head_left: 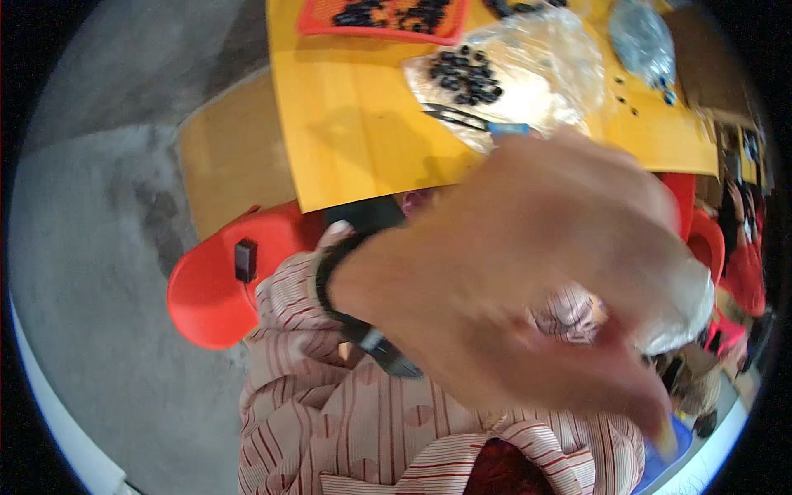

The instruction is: The person picks up small black plastic parts from a basket and assembles them by fitting pieces together by hand.

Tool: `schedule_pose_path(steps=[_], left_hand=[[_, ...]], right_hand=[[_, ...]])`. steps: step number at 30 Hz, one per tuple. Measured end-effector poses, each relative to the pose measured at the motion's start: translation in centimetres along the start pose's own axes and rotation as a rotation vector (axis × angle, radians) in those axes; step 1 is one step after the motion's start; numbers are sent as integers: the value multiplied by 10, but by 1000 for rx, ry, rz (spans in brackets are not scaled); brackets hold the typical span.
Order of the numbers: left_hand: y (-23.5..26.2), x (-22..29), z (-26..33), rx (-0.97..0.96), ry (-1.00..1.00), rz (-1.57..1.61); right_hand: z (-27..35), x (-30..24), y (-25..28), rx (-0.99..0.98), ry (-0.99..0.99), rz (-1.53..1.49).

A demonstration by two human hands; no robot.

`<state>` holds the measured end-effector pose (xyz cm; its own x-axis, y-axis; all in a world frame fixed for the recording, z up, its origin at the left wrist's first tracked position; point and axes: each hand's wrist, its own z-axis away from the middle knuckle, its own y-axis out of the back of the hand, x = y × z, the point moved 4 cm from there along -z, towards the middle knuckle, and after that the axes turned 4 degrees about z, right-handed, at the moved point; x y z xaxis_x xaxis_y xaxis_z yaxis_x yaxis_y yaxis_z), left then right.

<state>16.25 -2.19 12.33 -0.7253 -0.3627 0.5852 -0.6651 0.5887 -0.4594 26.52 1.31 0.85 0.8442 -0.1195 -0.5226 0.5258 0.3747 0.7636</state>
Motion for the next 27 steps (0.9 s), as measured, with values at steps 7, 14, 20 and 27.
schedule_pose_path(steps=[7, 14, 20, 27], left_hand=[[84, -9, 59, 159, 447, -791], [77, -23, 64, -50, 498, -1123], [77, -29, 65, -10, 478, -1094], [74, -31, 63, -9, 385, -1006]], right_hand=[[-8, 16, 9, 321, 934, -188], [-6, 7, 8, 288, 1004, -223], [-7, 11, 4, 251, 1011, -290], [-4, 10, 4, 234, 1115, -309]])
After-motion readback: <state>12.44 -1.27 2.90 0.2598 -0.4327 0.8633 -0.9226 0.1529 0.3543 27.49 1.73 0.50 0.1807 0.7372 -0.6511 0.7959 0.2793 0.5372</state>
